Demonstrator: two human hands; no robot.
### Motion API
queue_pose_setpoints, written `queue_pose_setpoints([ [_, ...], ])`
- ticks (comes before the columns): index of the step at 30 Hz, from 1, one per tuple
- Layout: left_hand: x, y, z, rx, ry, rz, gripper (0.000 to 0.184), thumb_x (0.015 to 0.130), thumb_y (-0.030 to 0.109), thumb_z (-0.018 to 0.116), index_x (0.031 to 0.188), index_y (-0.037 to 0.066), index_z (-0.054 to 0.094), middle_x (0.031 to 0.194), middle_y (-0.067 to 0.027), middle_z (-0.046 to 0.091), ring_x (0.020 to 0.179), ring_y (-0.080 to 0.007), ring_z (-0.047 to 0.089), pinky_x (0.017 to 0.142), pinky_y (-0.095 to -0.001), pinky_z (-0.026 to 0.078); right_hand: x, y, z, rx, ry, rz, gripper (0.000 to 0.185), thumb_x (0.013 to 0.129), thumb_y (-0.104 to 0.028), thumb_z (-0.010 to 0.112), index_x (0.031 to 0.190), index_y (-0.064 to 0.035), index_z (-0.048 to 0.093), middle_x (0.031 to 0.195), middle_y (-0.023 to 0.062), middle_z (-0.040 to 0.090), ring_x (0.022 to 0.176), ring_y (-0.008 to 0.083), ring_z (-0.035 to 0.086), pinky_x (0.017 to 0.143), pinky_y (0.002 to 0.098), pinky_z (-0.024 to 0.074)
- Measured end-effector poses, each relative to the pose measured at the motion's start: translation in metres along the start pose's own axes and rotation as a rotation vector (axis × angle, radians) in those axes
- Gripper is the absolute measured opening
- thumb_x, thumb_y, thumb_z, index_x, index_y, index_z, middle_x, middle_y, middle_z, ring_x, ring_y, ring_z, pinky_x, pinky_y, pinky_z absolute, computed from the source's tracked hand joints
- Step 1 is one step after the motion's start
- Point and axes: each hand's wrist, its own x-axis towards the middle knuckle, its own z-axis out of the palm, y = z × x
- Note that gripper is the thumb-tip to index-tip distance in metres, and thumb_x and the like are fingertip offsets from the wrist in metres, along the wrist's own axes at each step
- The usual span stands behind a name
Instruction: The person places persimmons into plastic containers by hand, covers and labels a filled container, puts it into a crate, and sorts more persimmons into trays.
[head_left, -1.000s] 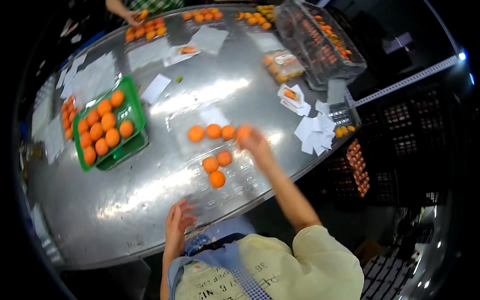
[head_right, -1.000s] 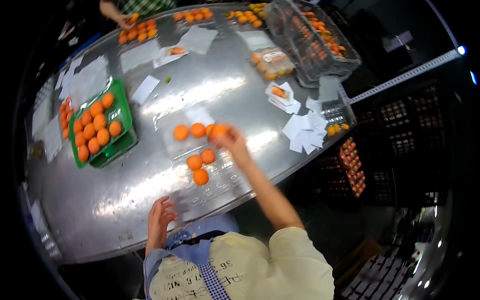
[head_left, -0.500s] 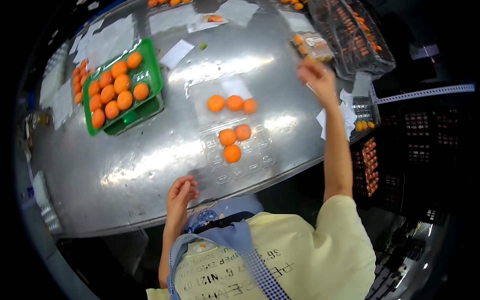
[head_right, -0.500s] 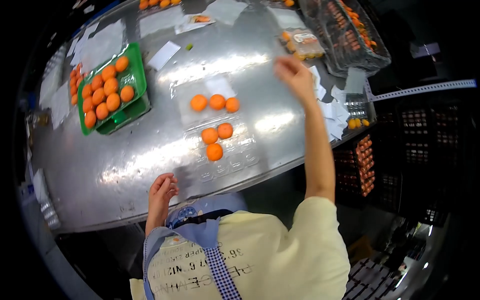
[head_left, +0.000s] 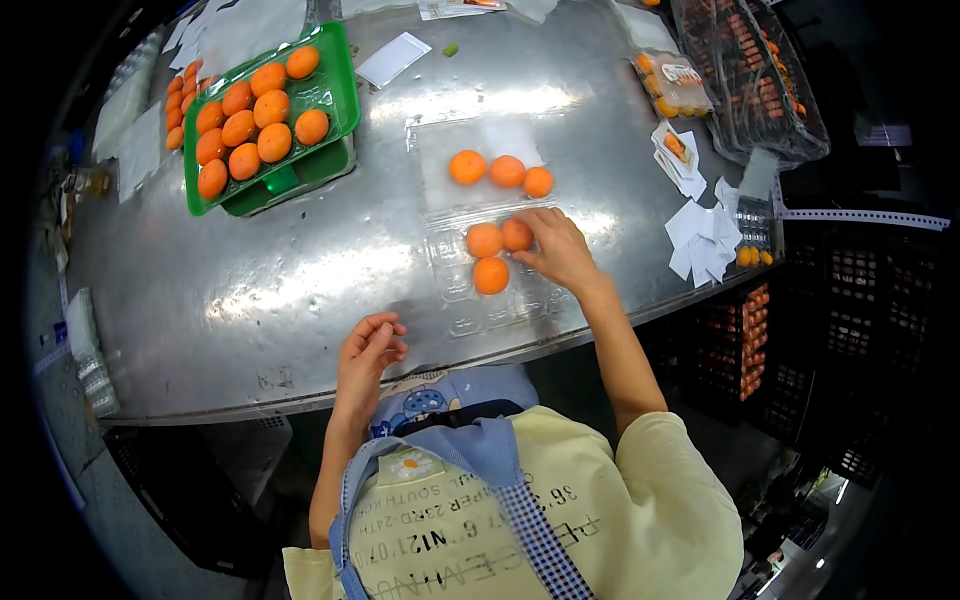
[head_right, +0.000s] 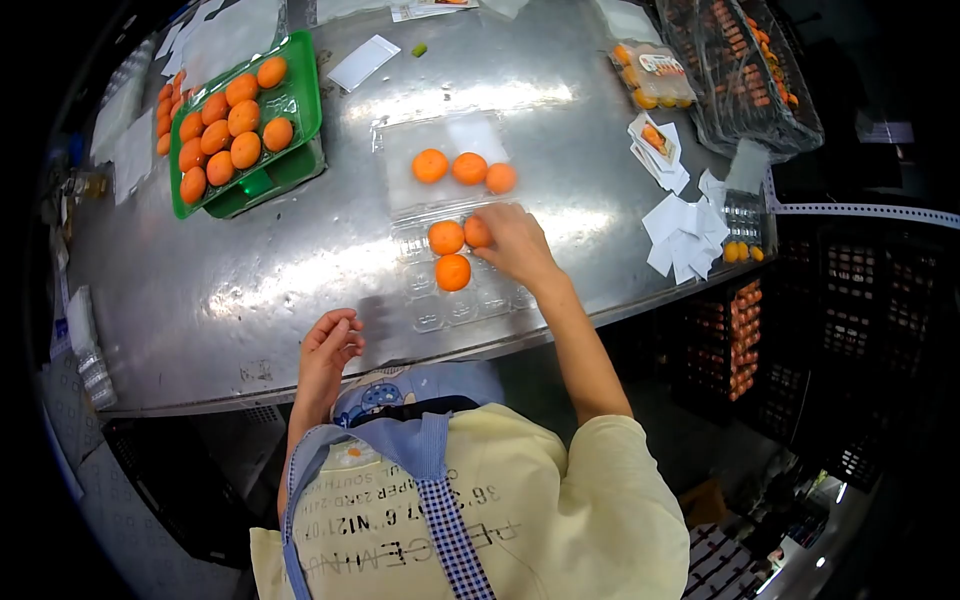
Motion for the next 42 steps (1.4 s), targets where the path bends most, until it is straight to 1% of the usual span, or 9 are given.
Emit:
queue_pose_setpoints([
  [6,0.002,-0.004,-0.003,-0.004,0.019,-0.018,0.020,0.096,0.019,0.057,0.111,0.006,0.061,0.097,-0.0030,0.062,0.079,-0.0094,0.059,0.071,-0.0239,0.047,-0.004,0.000,0.004,-0.001,0.041,-0.021,0.044,0.066,-0.008,0.075,0.107,-0.0084,0.058,0.104,0.0100,0.059,0.099,0.0329,0.054,0.085,0.0410,0.0456],
  [24,0.006,-0.005,-0.004,0.004,0.048,-0.019,0.020,0.096,0.019,0.056,0.110,0.005,0.061,0.096,-0.0032,0.062,0.078,-0.0096,0.059,0.070,-0.0246,0.047,-0.002,0.005,0.002,0.042,0.015,-0.015,0.044,0.069,-0.013,0.075,0.109,-0.0081,0.057,0.105,0.0101,0.058,0.100,0.0320,0.055,0.084,0.0403,0.0460],
  [27,0.021,-0.018,-0.011,0.171,0.036,0.010,0.025,0.095,0.020,0.057,0.116,0.006,0.059,0.099,-0.0053,0.062,0.079,-0.0107,0.059,0.069,-0.0250,0.048,-0.014,0.006,-0.002,0.196,0.129,0.100,0.047,0.073,-0.014,0.074,0.117,-0.0082,0.056,0.111,0.0107,0.058,0.104,0.0301,0.054,0.084,0.0381,0.0472],
  [30,0.051,-0.031,-0.009,0.413,-0.012,0.010,0.038,0.095,0.021,0.057,0.129,0.006,0.051,0.103,-0.0083,0.061,0.079,-0.0123,0.060,0.066,-0.0261,0.050,-0.043,0.041,0.012,0.175,0.333,0.273,0.041,0.081,-0.017,0.069,0.119,-0.0075,0.058,0.108,0.0134,0.060,0.103,0.0285,0.057,0.083,0.0361,0.0487],
  [33,0.084,-0.046,0.005,0.512,-0.037,0.069,0.049,0.094,0.021,0.057,0.139,0.009,0.041,0.106,-0.0109,0.060,0.079,-0.0138,0.062,0.064,-0.0275,0.051,-0.081,0.064,0.028,0.275,0.186,0.584,0.030,0.086,-0.018,0.064,0.114,-0.0053,0.062,0.097,0.0159,0.064,0.091,0.0288,0.063,0.079,0.0357,0.0506],
  [34,0.094,-0.051,0.009,0.549,-0.049,0.100,0.053,0.093,0.015,0.057,0.142,0.012,0.037,0.106,-0.0119,0.059,0.073,-0.0146,0.064,0.060,-0.0274,0.052,-0.090,0.065,0.032,0.328,0.174,0.580,0.029,0.087,-0.018,0.063,0.112,-0.0044,0.062,0.094,0.0160,0.065,0.087,0.0287,0.064,0.077,0.0359,0.0510],
  [37,0.116,-0.064,0.024,0.629,0.012,0.131,0.058,0.091,0.008,0.059,0.144,0.013,0.035,0.095,-0.0063,0.058,0.070,-0.0130,0.061,0.058,-0.0246,0.052,-0.108,0.066,0.037,0.453,0.164,0.564,0.028,0.088,-0.019,0.063,0.110,-0.0023,0.063,0.084,0.0164,0.067,0.075,0.0277,0.065,0.073,0.0363,0.0521],
  [38,0.122,-0.069,0.028,0.587,0.016,0.149,0.061,0.088,0.003,0.060,0.143,0.013,0.036,0.091,-0.0052,0.056,0.065,-0.0117,0.060,0.053,-0.0232,0.052,-0.112,0.072,0.036,0.471,0.180,0.587,0.028,0.087,-0.019,0.063,0.110,-0.0027,0.063,0.085,0.0163,0.067,0.075,0.0272,0.065,0.073,0.0361,0.0520],
  [42,0.126,-0.081,0.076,0.577,-0.001,0.128,0.060,0.085,-0.004,0.060,0.139,0.013,0.041,0.093,-0.0078,0.052,0.063,-0.0151,0.064,0.047,-0.0256,0.053,-0.130,0.110,0.016,0.428,0.219,0.647,0.029,0.086,-0.020,0.063,0.111,-0.0039,0.063,0.085,0.0153,0.067,0.075,0.0265,0.065,0.072,0.0354,0.0519],
])
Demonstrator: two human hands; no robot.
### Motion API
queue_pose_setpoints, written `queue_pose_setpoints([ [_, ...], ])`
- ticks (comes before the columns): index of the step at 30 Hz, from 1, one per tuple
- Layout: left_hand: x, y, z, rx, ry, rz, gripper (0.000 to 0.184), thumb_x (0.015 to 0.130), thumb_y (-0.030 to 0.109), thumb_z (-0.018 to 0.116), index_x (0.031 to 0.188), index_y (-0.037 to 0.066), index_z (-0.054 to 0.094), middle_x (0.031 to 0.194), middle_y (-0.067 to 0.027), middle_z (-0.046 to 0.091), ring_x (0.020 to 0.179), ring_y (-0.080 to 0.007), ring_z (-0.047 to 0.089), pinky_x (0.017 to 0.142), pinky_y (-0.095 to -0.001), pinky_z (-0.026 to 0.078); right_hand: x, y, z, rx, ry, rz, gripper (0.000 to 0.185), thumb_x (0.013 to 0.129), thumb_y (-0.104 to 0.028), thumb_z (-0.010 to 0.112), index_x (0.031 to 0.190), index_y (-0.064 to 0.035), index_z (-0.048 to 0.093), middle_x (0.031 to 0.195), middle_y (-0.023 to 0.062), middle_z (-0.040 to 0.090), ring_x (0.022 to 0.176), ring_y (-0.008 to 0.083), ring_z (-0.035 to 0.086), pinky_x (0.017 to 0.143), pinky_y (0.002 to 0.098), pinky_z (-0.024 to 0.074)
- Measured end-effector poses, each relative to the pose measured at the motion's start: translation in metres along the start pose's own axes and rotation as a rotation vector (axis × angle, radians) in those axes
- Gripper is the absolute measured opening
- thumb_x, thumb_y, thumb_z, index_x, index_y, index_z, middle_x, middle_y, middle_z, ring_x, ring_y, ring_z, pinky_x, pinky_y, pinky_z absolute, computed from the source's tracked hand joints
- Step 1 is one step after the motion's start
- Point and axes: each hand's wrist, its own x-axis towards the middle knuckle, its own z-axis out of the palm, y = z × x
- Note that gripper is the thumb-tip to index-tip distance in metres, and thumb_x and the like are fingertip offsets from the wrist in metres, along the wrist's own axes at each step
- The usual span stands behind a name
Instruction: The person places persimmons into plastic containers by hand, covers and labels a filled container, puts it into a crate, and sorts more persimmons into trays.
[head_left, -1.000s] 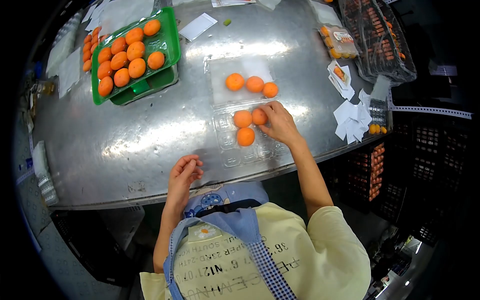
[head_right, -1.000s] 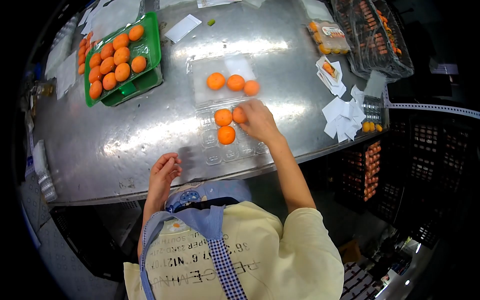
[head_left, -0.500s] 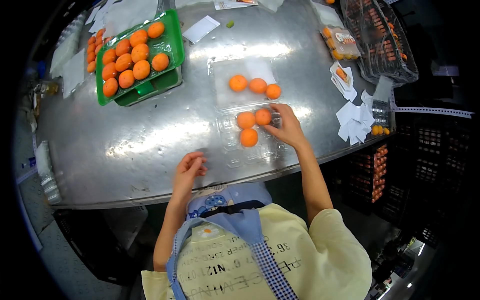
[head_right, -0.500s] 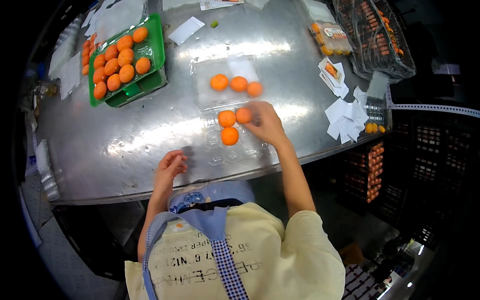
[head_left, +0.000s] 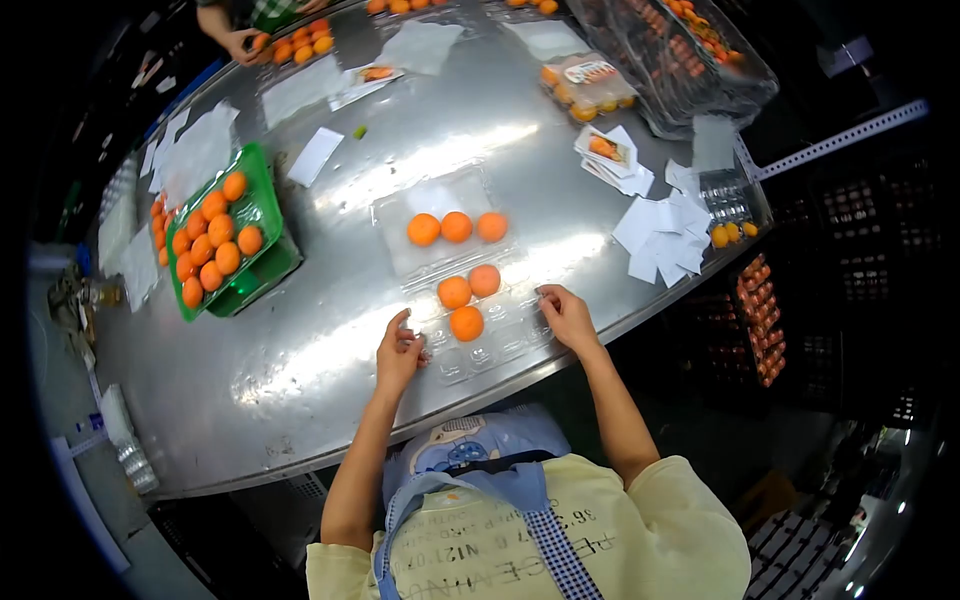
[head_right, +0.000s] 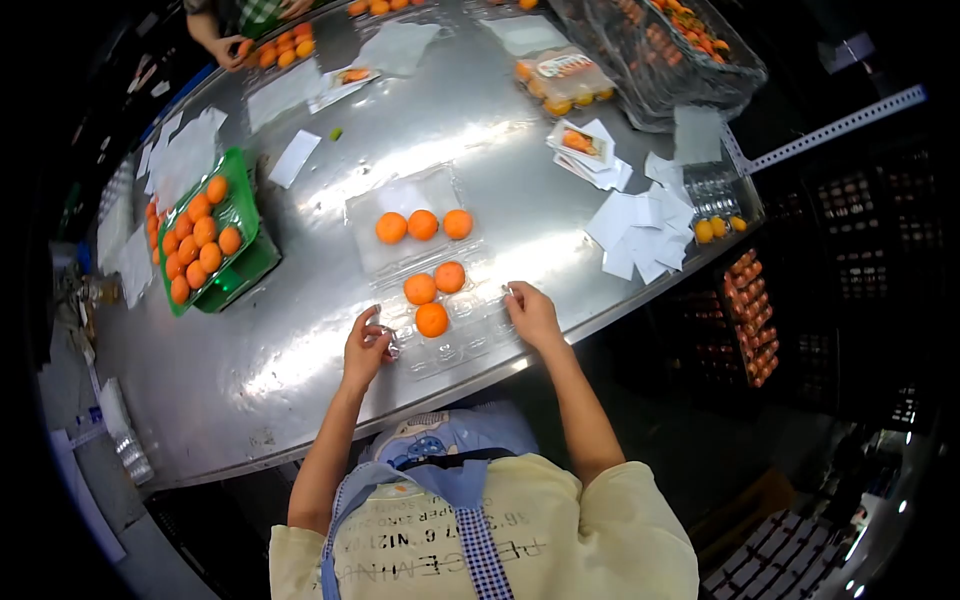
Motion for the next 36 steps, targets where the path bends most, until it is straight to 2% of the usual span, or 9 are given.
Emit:
queue_pose_setpoints([
  [3,0.008,0.004,0.045,-0.041,-0.005,0.025,0.059,0.085,-0.004,0.061,0.138,0.012,0.042,0.093,-0.0080,0.052,0.062,-0.0155,0.064,0.048,-0.0260,0.054,0.010,0.018,-0.031,-0.047,0.100,0.001,0.026,0.088,-0.016,0.061,0.109,-0.0010,0.064,0.080,0.0105,0.066,0.070,0.0190,0.062,0.067,0.0304,0.0495],
  [11,0.035,0.022,0.130,0.010,-0.063,0.057,0.060,0.083,-0.002,0.060,0.139,0.008,0.039,0.090,-0.0078,0.056,0.064,-0.0149,0.061,0.051,-0.0275,0.056,0.022,0.049,-0.091,-0.010,0.317,0.035,0.031,0.088,-0.022,0.057,0.111,-0.0021,0.064,0.099,0.0179,0.066,0.091,0.0332,0.063,0.084,0.0392,0.0491],
  [17,0.044,0.033,0.166,-0.045,-0.082,0.036,0.058,0.085,0.001,0.062,0.138,0.009,0.039,0.089,-0.0062,0.057,0.064,-0.0142,0.060,0.053,-0.0268,0.056,-0.033,0.046,-0.168,-0.001,0.567,0.038,0.031,0.082,-0.010,0.064,0.112,-0.0046,0.061,0.101,0.0139,0.060,0.095,0.0284,0.059,0.082,0.0357,0.0475],
  [25,0.027,0.033,0.162,0.005,-0.022,0.112,0.048,0.089,0.012,0.064,0.133,0.005,0.046,0.090,-0.0053,0.060,0.069,-0.0098,0.058,0.056,-0.0205,0.049,-0.101,0.248,-0.373,-0.265,0.908,0.162,0.029,0.081,-0.002,0.065,0.110,-0.0026,0.061,0.101,0.0116,0.060,0.090,0.0230,0.063,0.074,0.0322,0.0514],
  [28,0.011,0.030,0.173,-0.035,0.225,0.067,0.047,0.091,0.017,0.062,0.133,0.005,0.044,0.097,-0.0076,0.060,0.074,-0.0114,0.059,0.063,-0.0236,0.050,-0.108,0.312,-0.440,-0.438,0.718,0.327,0.039,0.077,-0.009,0.071,0.113,-0.0012,0.060,0.106,0.0139,0.061,0.091,0.0284,0.063,0.080,0.0365,0.0511],
  [29,0.001,0.039,0.187,-0.125,0.378,-0.014,0.047,0.092,0.018,0.061,0.133,0.006,0.043,0.101,-0.0085,0.060,0.077,-0.0121,0.059,0.066,-0.0254,0.051,-0.106,0.341,-0.458,-0.387,0.483,0.423,0.043,0.078,-0.019,0.072,0.117,-0.0070,0.060,0.118,0.0136,0.058,0.113,0.0331,0.054,0.093,0.0427,0.0449],
  [31,-0.004,0.024,0.189,-0.124,0.512,0.027,0.052,0.091,0.021,0.062,0.136,0.006,0.041,0.110,-0.0105,0.060,0.086,-0.0175,0.061,0.071,-0.0297,0.052,-0.098,0.362,-0.472,-0.496,0.162,0.323,0.055,0.074,-0.022,0.075,0.123,-0.0048,0.056,0.119,0.0164,0.058,0.110,0.0306,0.057,0.094,0.0396,0.0464],
  [33,-0.024,0.023,0.204,-0.147,0.660,0.040,0.049,0.092,0.019,0.062,0.135,0.007,0.041,0.112,-0.0106,0.057,0.087,-0.0185,0.059,0.075,-0.0309,0.051,-0.088,0.356,-0.477,-0.428,-0.187,0.524,0.058,0.077,-0.028,0.068,0.127,-0.0049,0.053,0.131,0.0145,0.053,0.122,0.0321,0.049,0.100,0.0413,0.0429],
  [36,-0.052,0.020,0.226,-0.135,0.683,0.067,0.044,0.091,0.018,0.062,0.132,0.009,0.047,0.113,-0.0080,0.056,0.090,-0.0196,0.058,0.079,-0.0331,0.050,-0.072,0.388,-0.465,-0.452,-0.230,0.433,0.063,0.073,-0.026,0.073,0.128,-0.0044,0.051,0.124,0.0210,0.058,0.112,0.0365,0.057,0.093,0.0445,0.0466],
])
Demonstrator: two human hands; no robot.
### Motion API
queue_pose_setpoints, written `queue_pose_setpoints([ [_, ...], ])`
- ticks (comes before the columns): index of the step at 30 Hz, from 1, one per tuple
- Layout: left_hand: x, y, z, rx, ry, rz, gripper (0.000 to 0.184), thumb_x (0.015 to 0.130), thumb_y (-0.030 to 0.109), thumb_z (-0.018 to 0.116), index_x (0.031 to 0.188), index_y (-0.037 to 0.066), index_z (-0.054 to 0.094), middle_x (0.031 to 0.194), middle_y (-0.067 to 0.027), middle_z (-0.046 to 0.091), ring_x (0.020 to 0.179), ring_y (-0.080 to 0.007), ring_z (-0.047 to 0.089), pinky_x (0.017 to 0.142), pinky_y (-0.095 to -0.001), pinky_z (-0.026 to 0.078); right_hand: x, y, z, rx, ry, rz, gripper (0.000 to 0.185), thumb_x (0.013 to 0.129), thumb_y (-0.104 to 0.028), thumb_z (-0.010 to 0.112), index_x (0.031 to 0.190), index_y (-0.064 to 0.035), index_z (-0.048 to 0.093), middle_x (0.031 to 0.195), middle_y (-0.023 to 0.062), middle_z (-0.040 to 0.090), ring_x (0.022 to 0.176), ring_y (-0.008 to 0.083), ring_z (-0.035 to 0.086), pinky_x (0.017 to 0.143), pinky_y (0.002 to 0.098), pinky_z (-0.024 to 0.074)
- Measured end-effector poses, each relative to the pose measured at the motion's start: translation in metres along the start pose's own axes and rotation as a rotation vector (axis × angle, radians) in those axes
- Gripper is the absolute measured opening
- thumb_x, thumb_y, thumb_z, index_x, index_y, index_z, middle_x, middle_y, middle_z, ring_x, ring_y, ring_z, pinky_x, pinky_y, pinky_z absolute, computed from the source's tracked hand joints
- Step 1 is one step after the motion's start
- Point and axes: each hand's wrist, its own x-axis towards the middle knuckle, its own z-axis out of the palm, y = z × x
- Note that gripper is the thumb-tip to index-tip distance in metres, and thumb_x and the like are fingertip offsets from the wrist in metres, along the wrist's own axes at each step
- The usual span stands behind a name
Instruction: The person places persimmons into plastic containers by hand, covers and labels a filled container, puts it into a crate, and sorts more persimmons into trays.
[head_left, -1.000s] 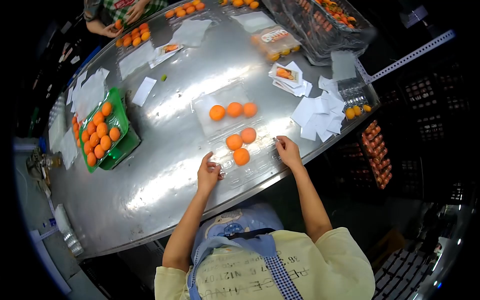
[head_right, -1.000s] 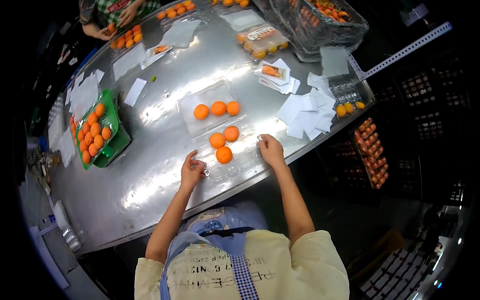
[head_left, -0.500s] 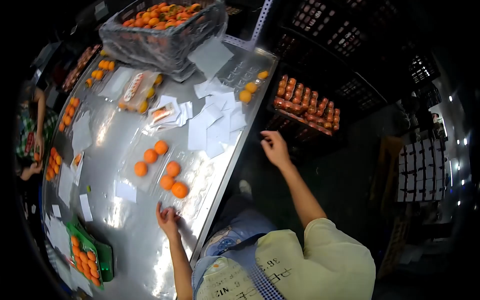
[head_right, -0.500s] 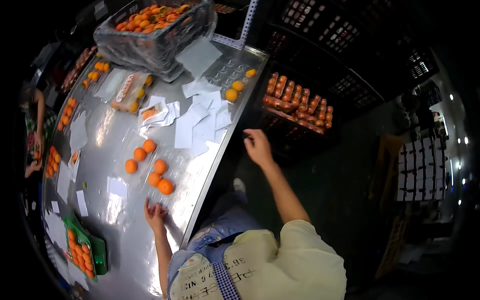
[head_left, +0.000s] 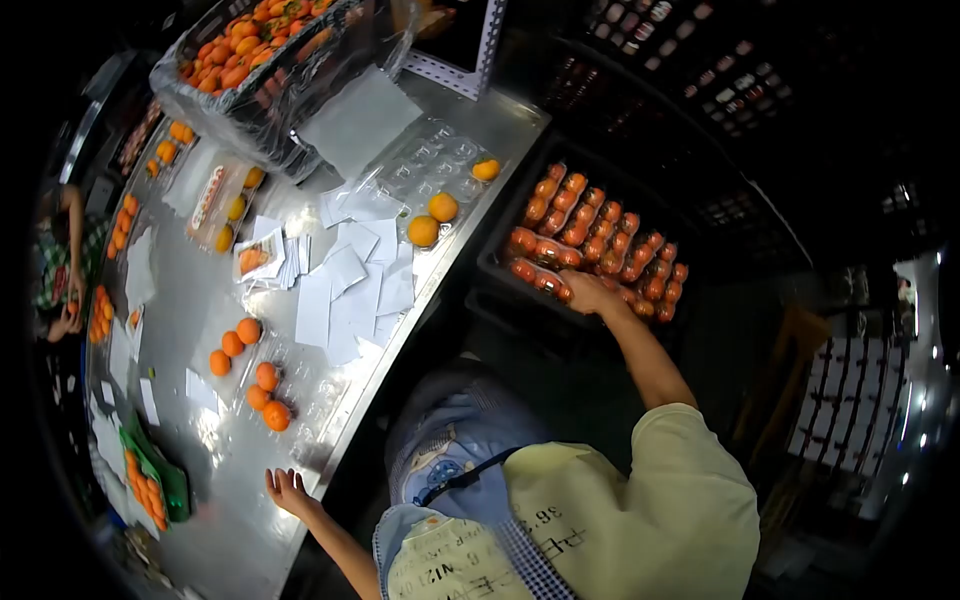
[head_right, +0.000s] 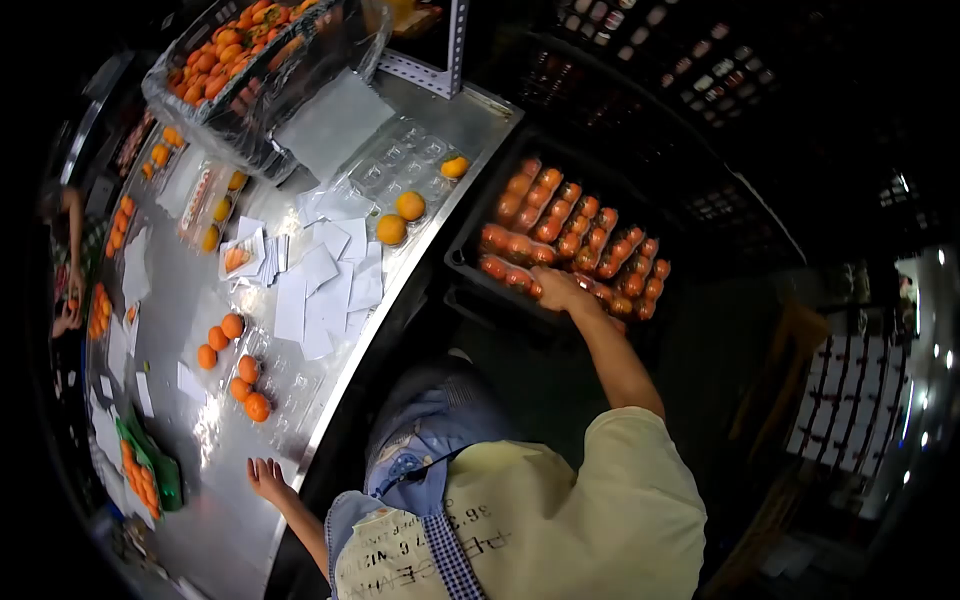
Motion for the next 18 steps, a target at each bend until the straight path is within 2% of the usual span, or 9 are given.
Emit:
queue_pose_setpoints([
  [3,-0.030,0.001,0.004,-0.004,0.001,-0.014,0.038,0.092,0.016,0.060,0.128,0.011,0.053,0.110,-0.0051,0.057,0.087,-0.0162,0.057,0.075,-0.0314,0.049,-0.009,-0.006,-0.022,-0.011,-0.013,-0.041,0.065,0.070,-0.022,0.073,0.128,-0.0046,0.051,0.108,0.0230,0.064,0.101,0.0405,0.061,0.087,0.0458,0.0492],
  [4,-0.038,0.002,0.007,-0.007,0.009,-0.021,0.037,0.092,0.016,0.060,0.128,0.011,0.053,0.110,-0.0048,0.057,0.086,-0.0160,0.057,0.074,-0.0311,0.049,-0.013,-0.008,-0.026,0.027,0.076,-0.030,0.063,0.066,-0.022,0.073,0.124,-0.0056,0.056,0.099,0.0222,0.067,0.093,0.0400,0.063,0.082,0.0457,0.0509],
  [8,-0.067,0.007,0.015,-0.005,0.026,-0.013,0.035,0.093,0.015,0.060,0.127,0.012,0.054,0.107,-0.0032,0.059,0.082,-0.0138,0.057,0.072,-0.0283,0.047,-0.025,-0.034,-0.076,0.109,0.240,-0.067,0.058,0.059,-0.027,0.075,0.112,-0.0076,0.065,0.099,0.0193,0.068,0.090,0.0341,0.066,0.080,0.0413,0.0522],
  [9,-0.073,0.009,0.016,0.000,0.019,-0.002,0.034,0.093,0.015,0.060,0.126,0.012,0.055,0.106,-0.0029,0.059,0.081,-0.0134,0.057,0.071,-0.0276,0.047,-0.009,-0.008,-0.069,0.124,0.269,-0.114,0.058,0.059,-0.028,0.076,0.112,-0.0066,0.065,0.097,0.0190,0.069,0.088,0.0352,0.066,0.079,0.0408,0.0524],
  [11,-0.078,0.012,0.022,0.004,0.006,0.001,0.034,0.092,0.015,0.061,0.125,0.011,0.055,0.105,-0.0027,0.059,0.080,-0.0127,0.057,0.070,-0.0263,0.046,-0.037,-0.027,-0.118,0.190,0.376,-0.111,0.053,0.061,-0.025,0.076,0.109,-0.0047,0.066,0.092,0.0163,0.070,0.081,0.0282,0.068,0.075,0.0373,0.0530],
  [13,-0.085,0.011,0.031,-0.005,-0.033,0.013,0.033,0.092,0.015,0.061,0.125,0.011,0.055,0.103,-0.0026,0.059,0.079,-0.0120,0.057,0.068,-0.0252,0.046,-0.056,-0.032,-0.158,0.336,0.515,-0.246,0.045,0.066,-0.021,0.076,0.104,-0.0005,0.066,0.088,0.0106,0.070,0.075,0.0178,0.066,0.069,0.0310,0.0526],
  [15,-0.087,0.013,0.049,-0.036,-0.096,0.050,0.032,0.092,0.014,0.061,0.123,0.010,0.056,0.102,-0.0026,0.060,0.078,-0.0114,0.057,0.067,-0.0243,0.046,-0.082,-0.043,-0.201,0.565,0.501,-0.232,0.035,0.070,-0.016,0.074,0.100,0.0026,0.065,0.083,0.0056,0.067,0.071,0.0113,0.062,0.066,0.0255,0.0505],
  [17,-0.095,0.021,0.070,-0.038,-0.171,0.058,0.032,0.091,0.014,0.062,0.122,0.008,0.056,0.099,-0.0027,0.060,0.076,-0.0105,0.058,0.065,-0.0237,0.047,-0.111,-0.060,-0.233,0.774,0.501,-0.239,0.033,0.072,-0.014,0.072,0.098,0.0047,0.064,0.082,0.0049,0.065,0.069,0.0121,0.061,0.064,0.0242,0.0495],
  [18,-0.097,0.023,0.081,-0.058,-0.219,0.053,0.032,0.091,0.014,0.061,0.122,0.008,0.055,0.100,-0.0030,0.060,0.076,-0.0106,0.058,0.065,-0.0238,0.047,-0.115,-0.062,-0.238,0.874,0.546,-0.356,0.032,0.072,-0.014,0.070,0.097,0.0054,0.063,0.084,0.0063,0.065,0.072,0.0118,0.060,0.067,0.0243,0.0486],
])
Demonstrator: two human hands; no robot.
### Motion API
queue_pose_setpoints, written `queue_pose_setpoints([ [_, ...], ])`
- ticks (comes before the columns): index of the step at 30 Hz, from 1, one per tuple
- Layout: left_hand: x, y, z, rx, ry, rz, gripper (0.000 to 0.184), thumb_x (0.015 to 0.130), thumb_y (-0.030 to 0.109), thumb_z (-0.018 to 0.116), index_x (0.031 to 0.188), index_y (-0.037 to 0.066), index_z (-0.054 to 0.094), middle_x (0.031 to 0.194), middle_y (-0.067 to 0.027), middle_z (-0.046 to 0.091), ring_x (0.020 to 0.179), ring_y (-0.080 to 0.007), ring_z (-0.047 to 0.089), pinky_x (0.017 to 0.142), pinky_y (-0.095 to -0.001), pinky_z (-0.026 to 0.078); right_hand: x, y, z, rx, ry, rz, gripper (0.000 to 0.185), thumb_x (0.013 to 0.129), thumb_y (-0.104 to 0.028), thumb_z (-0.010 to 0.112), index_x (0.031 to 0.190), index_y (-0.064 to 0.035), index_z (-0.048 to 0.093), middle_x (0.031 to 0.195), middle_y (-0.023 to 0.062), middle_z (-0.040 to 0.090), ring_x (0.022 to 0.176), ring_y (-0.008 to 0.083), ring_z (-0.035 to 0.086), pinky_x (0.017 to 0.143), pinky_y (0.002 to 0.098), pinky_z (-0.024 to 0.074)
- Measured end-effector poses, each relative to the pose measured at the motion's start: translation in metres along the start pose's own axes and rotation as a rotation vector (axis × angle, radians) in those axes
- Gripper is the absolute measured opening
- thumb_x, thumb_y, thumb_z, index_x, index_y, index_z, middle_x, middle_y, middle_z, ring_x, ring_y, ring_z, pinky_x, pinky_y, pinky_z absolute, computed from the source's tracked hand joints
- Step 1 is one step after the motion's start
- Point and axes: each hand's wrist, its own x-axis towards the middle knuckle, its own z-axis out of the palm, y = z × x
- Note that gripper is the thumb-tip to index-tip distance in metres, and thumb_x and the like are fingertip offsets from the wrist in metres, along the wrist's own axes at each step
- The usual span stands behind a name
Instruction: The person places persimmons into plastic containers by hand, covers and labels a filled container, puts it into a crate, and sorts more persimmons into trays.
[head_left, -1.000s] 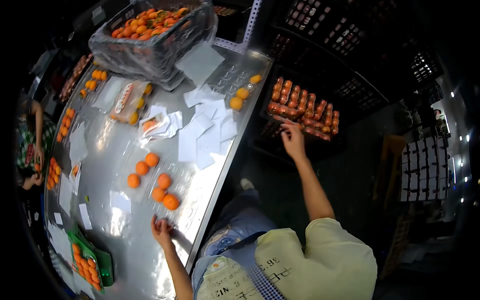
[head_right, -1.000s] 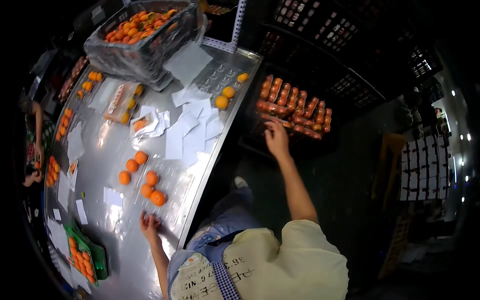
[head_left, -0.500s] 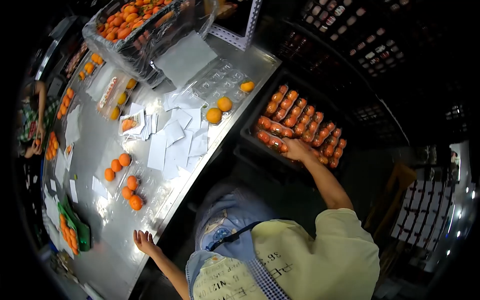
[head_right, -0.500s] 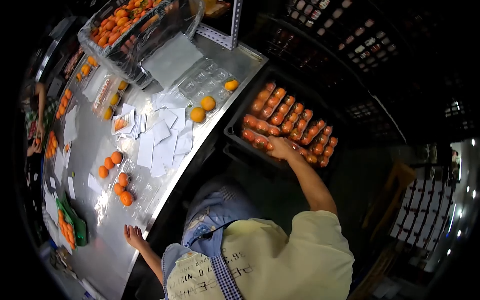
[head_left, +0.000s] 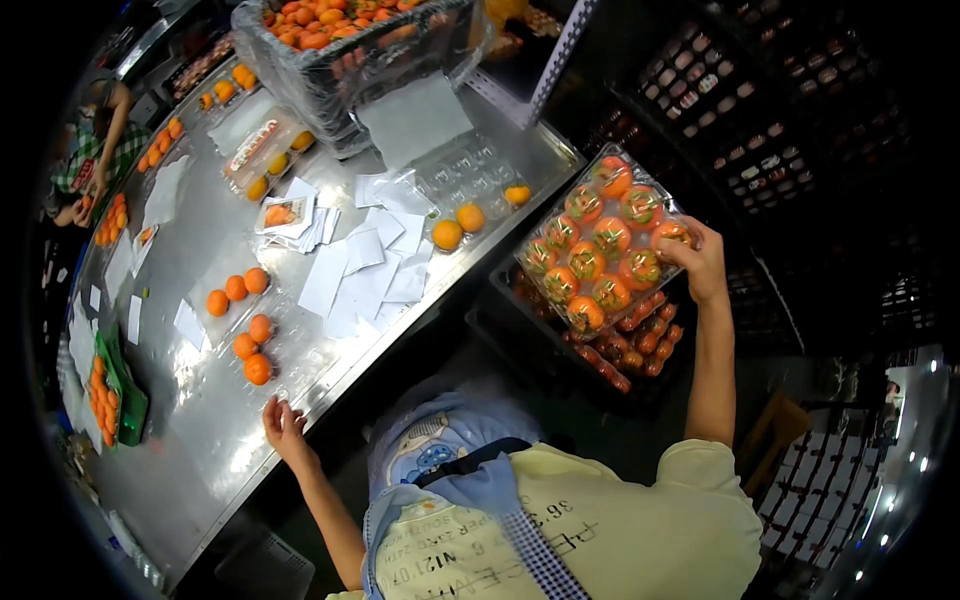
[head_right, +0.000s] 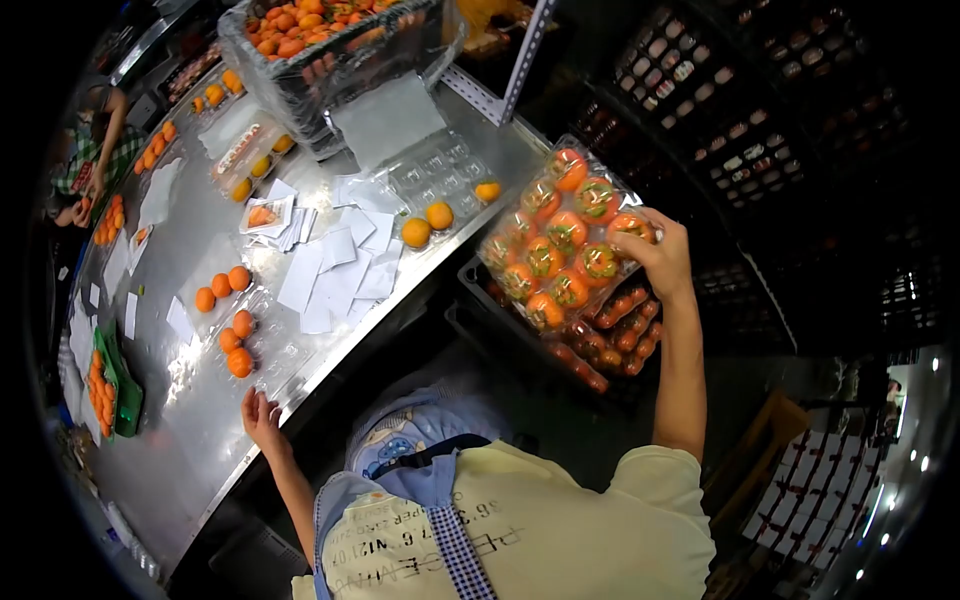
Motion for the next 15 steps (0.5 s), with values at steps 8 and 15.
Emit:
queue_pose_setpoints([
  [8,-0.042,0.060,0.060,-0.225,-0.722,-0.094,0.049,0.096,0.029,0.055,0.134,0.002,0.041,0.122,-0.0169,0.054,0.096,-0.0229,0.063,0.082,-0.0337,0.054,-0.032,-0.030,0.124,0.556,-0.194,-0.051,0.046,0.071,-0.014,0.066,0.109,0.0093,0.060,0.097,0.0107,0.066,0.088,0.0168,0.063,0.081,0.0287,0.0505],
  [15,-0.055,0.087,-0.013,-0.863,-0.396,-0.193,0.046,0.082,0.002,0.067,0.124,0.004,0.048,0.102,-0.0046,0.060,0.089,-0.0160,0.061,0.079,-0.0317,0.052,-0.081,-0.042,0.344,0.607,-0.645,0.057,0.035,0.073,-0.014,0.066,0.102,0.0045,0.063,0.093,0.0088,0.066,0.085,0.0165,0.063,0.080,0.0280,0.0495],
])
